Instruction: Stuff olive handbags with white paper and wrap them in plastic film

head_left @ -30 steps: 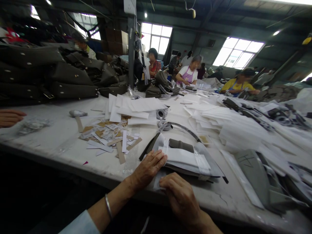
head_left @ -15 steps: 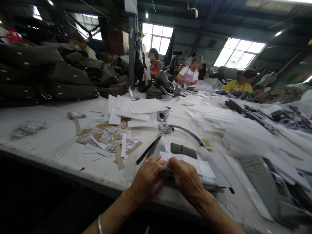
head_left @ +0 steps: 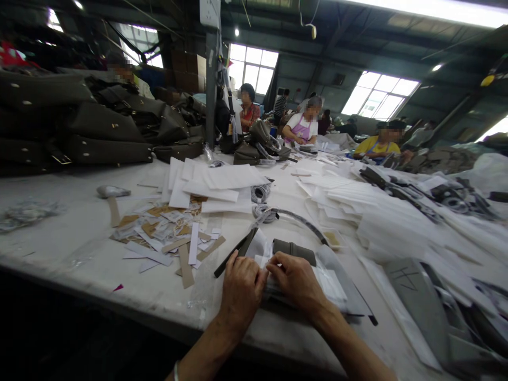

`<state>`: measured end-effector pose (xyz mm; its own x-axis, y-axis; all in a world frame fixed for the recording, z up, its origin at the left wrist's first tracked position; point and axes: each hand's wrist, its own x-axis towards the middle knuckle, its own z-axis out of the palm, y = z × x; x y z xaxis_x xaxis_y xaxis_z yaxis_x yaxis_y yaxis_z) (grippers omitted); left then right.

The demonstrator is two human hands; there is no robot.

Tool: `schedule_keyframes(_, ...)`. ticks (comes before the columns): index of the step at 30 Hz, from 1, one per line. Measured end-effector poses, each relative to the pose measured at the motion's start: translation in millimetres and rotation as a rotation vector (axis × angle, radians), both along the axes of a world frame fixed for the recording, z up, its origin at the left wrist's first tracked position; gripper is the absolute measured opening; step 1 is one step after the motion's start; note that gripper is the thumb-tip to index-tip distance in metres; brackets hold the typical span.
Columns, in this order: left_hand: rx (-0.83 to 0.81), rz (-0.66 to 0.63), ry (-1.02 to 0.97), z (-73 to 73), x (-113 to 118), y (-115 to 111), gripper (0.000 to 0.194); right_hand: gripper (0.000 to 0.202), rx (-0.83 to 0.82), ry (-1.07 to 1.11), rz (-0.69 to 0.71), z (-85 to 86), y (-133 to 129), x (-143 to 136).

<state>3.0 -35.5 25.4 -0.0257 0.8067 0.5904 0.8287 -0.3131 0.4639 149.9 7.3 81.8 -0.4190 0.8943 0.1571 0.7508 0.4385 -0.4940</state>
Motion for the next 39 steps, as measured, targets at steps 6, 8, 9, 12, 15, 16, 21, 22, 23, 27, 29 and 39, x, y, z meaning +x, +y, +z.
schedule_keyframes(6, 0.002, 0.061, 0.087, -1.3, 3, 5, 0.023, 0.011, -0.002, 0.021, -0.029, -6.8, 8, -5)
schedule_keyframes(8, -0.002, 0.068, 0.097, -2.2, 3, 6, 0.024, 0.010, -0.004, 0.029, -0.041, -8.6, 7, -5)
schedule_keyframes(9, -0.005, 0.071, 0.101, -2.6, 3, 6, 0.024, 0.011, -0.007, 0.033, -0.045, -9.0, 6, -5)
schedule_keyframes(12, -0.017, 0.078, 0.108, -3.2, 2, 5, 0.026, 0.012, -0.020, 0.042, -0.061, -8.2, 4, -6)
schedule_keyframes(15, -0.027, 0.080, 0.107, -3.6, 2, 5, 0.026, 0.011, -0.094, 0.103, -0.081, -5.6, 5, -5)
schedule_keyframes(16, -0.029, 0.078, 0.106, -3.6, 2, 5, 0.026, 0.010, -0.141, 0.136, -0.082, -4.8, 7, -5)
schedule_keyframes(21, -0.034, 0.070, 0.112, -2.4, 1, 4, 0.027, 0.011, -0.290, 0.264, -0.073, -5.4, 17, -1)
schedule_keyframes(22, -0.035, 0.073, 0.115, -2.0, 1, 4, 0.027, 0.011, -0.292, 0.293, -0.068, -6.8, 18, 0)
schedule_keyframes(23, -0.038, 0.075, 0.114, -1.6, 2, 4, 0.026, 0.012, -0.289, 0.325, -0.059, -8.5, 19, 1)
schedule_keyframes(27, -0.053, 0.074, 0.090, 0.0, 3, 2, 0.024, 0.015, -0.243, 0.453, 0.002, -16.0, 17, 5)
schedule_keyframes(29, -0.051, 0.068, 0.071, 1.1, 3, 1, 0.023, 0.016, -0.218, 0.488, 0.005, -18.6, 14, 6)
schedule_keyframes(39, -0.031, 0.097, 0.088, 1.2, 5, -1, 0.023, 0.029, -0.181, 0.321, -0.092, -8.9, 12, 2)
